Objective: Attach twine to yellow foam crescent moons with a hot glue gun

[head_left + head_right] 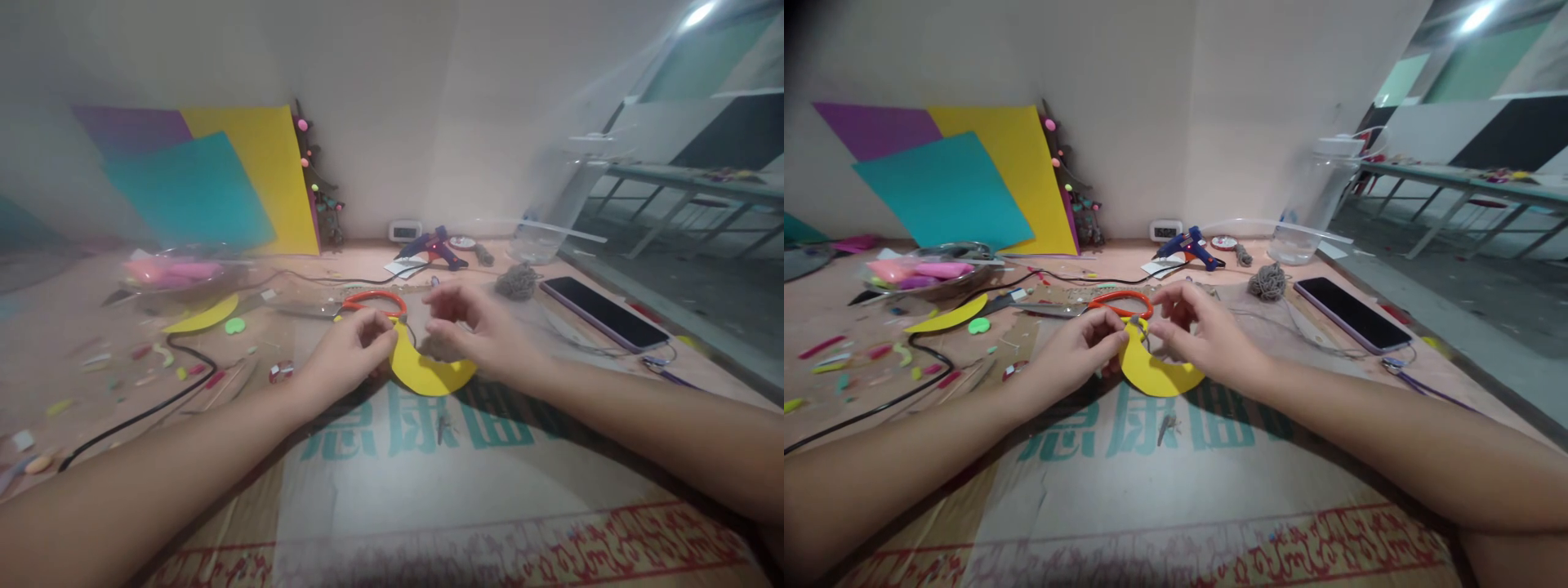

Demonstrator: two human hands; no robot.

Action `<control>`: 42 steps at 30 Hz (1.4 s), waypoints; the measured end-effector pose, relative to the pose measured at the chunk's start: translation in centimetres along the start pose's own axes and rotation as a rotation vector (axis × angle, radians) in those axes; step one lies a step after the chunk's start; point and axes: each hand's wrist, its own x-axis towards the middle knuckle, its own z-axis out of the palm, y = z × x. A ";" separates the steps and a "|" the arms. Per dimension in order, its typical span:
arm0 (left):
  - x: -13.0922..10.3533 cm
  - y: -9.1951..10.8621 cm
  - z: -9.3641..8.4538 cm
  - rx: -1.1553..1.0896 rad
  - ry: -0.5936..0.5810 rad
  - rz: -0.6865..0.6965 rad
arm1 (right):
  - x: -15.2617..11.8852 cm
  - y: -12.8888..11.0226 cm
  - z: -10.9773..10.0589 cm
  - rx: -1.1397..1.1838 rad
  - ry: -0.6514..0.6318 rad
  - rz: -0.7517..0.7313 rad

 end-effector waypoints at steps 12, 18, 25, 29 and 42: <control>0.4 -0.3 0.1 -0.058 0.023 -0.032 | -0.8 -2.0 -1.7 -0.435 -0.927 -0.148; 0.4 -0.6 0.0 -0.076 0.007 -0.030 | -0.5 -3.1 -3.7 -0.253 -0.732 -0.113; 0.2 -0.3 0.0 -0.029 0.015 -0.060 | -1.0 -6.8 -7.4 0.024 -0.465 -0.142; 0.3 -0.6 0.0 -0.012 0.025 -0.063 | -2.1 -8.4 -8.3 -0.100 -0.349 -0.218; 0.2 -0.6 0.0 -0.043 0.001 -0.069 | -1.2 -6.1 -7.3 -0.325 -0.498 -0.242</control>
